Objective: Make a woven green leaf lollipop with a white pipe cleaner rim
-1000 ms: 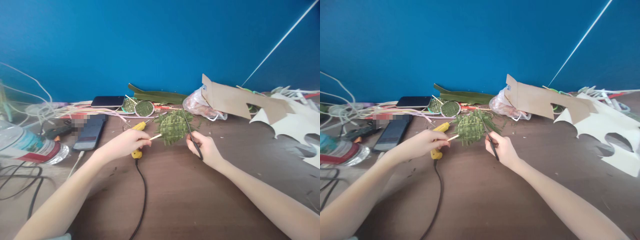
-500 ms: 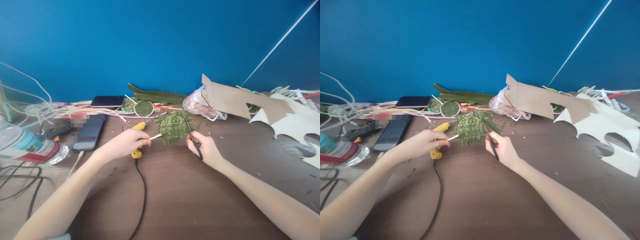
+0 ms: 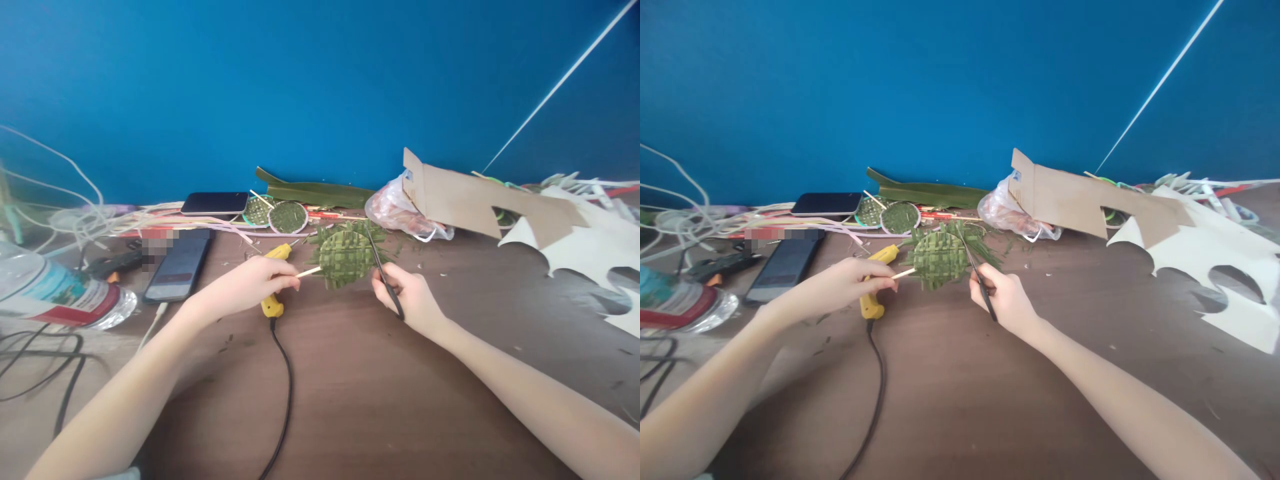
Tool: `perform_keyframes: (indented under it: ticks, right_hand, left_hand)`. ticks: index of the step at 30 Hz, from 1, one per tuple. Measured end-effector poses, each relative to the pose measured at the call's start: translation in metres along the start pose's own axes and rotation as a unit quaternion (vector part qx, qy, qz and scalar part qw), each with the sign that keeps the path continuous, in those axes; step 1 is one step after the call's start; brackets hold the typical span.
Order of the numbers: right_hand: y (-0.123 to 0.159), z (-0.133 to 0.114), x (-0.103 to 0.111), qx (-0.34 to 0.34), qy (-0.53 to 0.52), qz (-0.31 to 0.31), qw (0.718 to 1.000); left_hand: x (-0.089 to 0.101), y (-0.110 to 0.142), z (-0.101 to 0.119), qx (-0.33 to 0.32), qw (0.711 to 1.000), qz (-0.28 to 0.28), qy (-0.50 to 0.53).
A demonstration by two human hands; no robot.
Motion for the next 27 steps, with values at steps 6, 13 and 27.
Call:
perform_keyframes:
  ticks: [6,13,27]
  right_hand:
    - [-0.0002,0.0005,-0.0007,-0.007,-0.001,-0.002,1.0]
    - [0.0001,-0.003,0.001,0.014,0.015,0.001,1.0]
    - [0.0,-0.0056,0.0019,0.022,0.037,0.008,0.999]
  left_hand:
    - [-0.0033,0.0002,0.0001,0.003,1.0,-0.02,0.004]
    - [-0.0017,0.0007,-0.0013,0.006,1.0,-0.01,0.004]
    - [0.001,0.0008,0.0004,-0.007,1.0,0.004,-0.007]
Point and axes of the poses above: each hand's wrist, its own y-axis away from the middle knuckle, its own x-axis out of the back of the hand, z = x × y, the point moved 4 cm from there along -y, towards the middle knuckle, and after that the axes turned 9 degrees about -y, right-handed, at the moved point
